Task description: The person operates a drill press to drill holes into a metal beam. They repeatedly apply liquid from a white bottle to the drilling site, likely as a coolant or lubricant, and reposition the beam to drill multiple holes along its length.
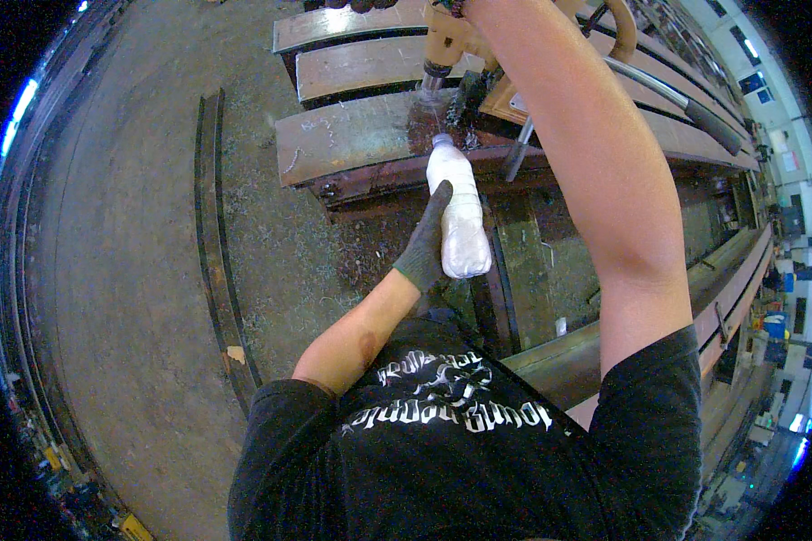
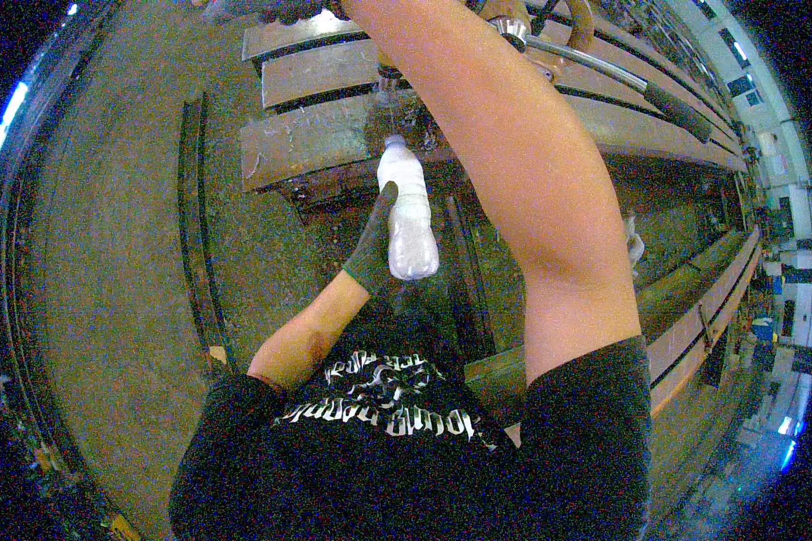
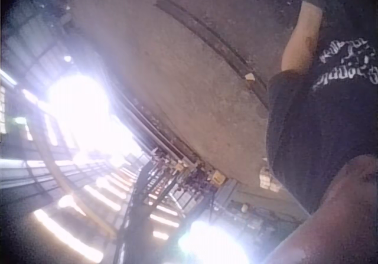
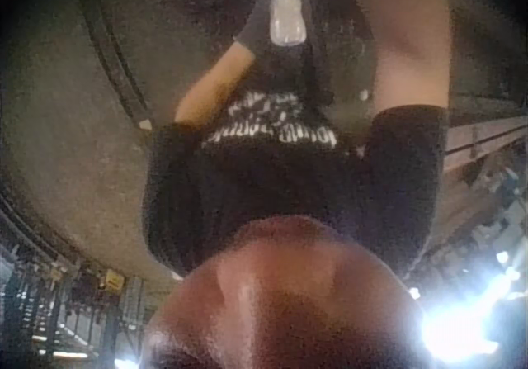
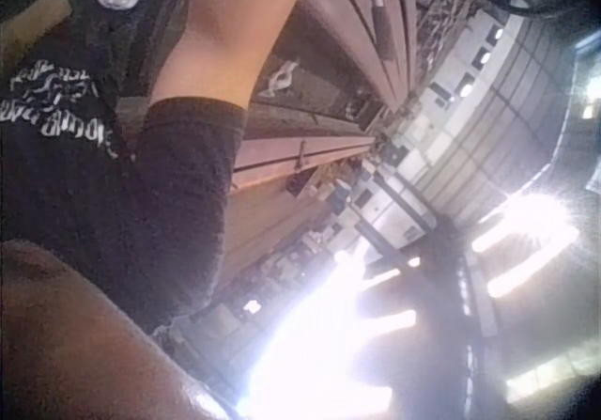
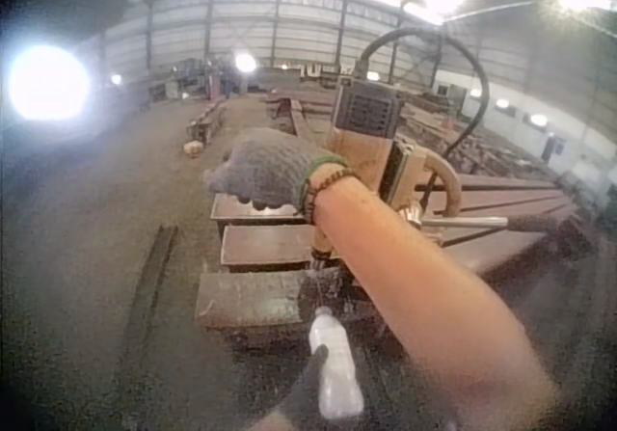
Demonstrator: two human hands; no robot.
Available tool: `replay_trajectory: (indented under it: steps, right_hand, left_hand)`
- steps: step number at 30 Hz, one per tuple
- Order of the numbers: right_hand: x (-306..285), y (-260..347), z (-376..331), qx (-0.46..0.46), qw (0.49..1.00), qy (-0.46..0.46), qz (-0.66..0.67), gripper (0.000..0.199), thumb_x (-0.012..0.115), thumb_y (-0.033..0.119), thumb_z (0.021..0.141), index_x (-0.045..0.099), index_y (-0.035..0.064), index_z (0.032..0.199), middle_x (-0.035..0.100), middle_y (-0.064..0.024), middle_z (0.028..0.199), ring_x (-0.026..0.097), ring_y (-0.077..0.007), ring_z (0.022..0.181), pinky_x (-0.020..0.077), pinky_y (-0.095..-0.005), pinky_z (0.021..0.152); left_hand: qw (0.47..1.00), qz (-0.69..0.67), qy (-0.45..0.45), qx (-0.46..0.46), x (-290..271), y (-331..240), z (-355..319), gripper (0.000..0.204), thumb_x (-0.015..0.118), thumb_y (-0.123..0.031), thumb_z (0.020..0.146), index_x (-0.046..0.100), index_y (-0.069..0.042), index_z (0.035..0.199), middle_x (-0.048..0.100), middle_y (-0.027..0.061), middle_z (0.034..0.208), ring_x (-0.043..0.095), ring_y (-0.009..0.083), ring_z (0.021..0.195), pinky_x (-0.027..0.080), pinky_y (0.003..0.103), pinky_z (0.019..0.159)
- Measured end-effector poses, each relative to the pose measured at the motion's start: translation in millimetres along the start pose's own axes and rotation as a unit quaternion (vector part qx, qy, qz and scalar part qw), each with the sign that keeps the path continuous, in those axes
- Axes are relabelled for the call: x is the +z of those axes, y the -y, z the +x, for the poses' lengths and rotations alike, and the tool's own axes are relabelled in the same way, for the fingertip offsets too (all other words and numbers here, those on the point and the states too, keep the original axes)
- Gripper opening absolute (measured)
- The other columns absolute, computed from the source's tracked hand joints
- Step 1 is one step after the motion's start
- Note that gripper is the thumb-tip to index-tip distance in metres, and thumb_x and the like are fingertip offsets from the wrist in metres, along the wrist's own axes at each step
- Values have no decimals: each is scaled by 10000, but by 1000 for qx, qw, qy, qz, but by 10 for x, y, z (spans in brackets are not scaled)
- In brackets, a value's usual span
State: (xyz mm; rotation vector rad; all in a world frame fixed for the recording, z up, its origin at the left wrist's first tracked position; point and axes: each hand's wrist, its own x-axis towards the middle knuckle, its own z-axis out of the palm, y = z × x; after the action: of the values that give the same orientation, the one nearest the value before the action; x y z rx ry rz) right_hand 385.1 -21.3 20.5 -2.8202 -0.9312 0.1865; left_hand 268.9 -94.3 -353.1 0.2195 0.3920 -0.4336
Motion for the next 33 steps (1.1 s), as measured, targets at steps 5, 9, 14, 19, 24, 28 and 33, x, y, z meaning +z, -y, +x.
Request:
replay_trajectory:
  steps: [5, 9, 14, 19, 24, 28, 33]
  right_hand:
    - [2, -101, -88, -54, 998, -8, 38, 493, 570, 431, 992, 763, -22, 991, 746, -135, 870, 712, -220, 766, 565, -397, 713]
    - [-19, -196, -56, -82, 996, 5, 47, 485, 580, 431, 990, 763, -18, 985, 744, -133, 864, 705, -219, 753, 558, -398, 707]
    - [8, -365, -49, -180, 980, 6, 90, 481, 588, 428, 992, 763, -20, 989, 742, -133, 858, 702, -220, 749, 556, -396, 706]
    - [2, -302, -64, -128, 989, -1, 76, 482, 585, 424, 996, 762, -25, 1000, 744, -133, 862, 705, -216, 750, 558, -390, 708]
    - [22, -252, -65, -181, 979, 9, 93, 482, 583, 430, 994, 763, -16, 1014, 745, -134, 869, 704, -214, 757, 556, -389, 716]
    - [-25, 65, -60, 34, 999, 12, 11, 489, 575, 438, 993, 761, -14, 1017, 744, -135, 871, 704, -214, 763, 553, -395, 720]
    - [-14, -208, -120, -139, 988, 3, 72, 503, 566, 449, 993, 760, -15, 1016, 743, -137, 875, 704, -220, 775, 549, -405, 745]
  left_hand:
    - [997, -6, 57, 46, -122, -4, 67, 535, 730, -544, 921, 642, -110, 1220, 699, 66, 988, 688, 241, 881, 598, 397, 796]
    - [996, -53, 69, -12, -194, -23, 63, 496, 744, -491, 932, 640, -121, 1245, 701, 51, 1015, 689, 227, 898, 598, 379, 815]
    - [996, -47, 72, -14, -131, -28, 7, 506, 746, -498, 929, 636, -112, 1238, 701, 61, 1001, 691, 232, 876, 606, 398, 790]
    - [999, -29, 44, -10, -42, 6, -40, 540, 733, -537, 921, 630, -103, 1225, 698, 76, 979, 687, 246, 855, 603, 414, 778]
    - [999, -11, -11, 33, -40, -46, -64, 598, 713, -604, 905, 620, -90, 1196, 690, 98, 954, 686, 260, 824, 602, 412, 767]
    - [1000, -6, 20, -2, -6, 7, -58, 571, 706, -583, 920, 626, -89, 1195, 696, 91, 963, 691, 258, 845, 605, 410, 781]
    - [998, -44, 34, 19, -20, -16, -60, 519, 712, -539, 935, 631, -94, 1190, 704, 79, 974, 698, 254, 846, 613, 410, 765]
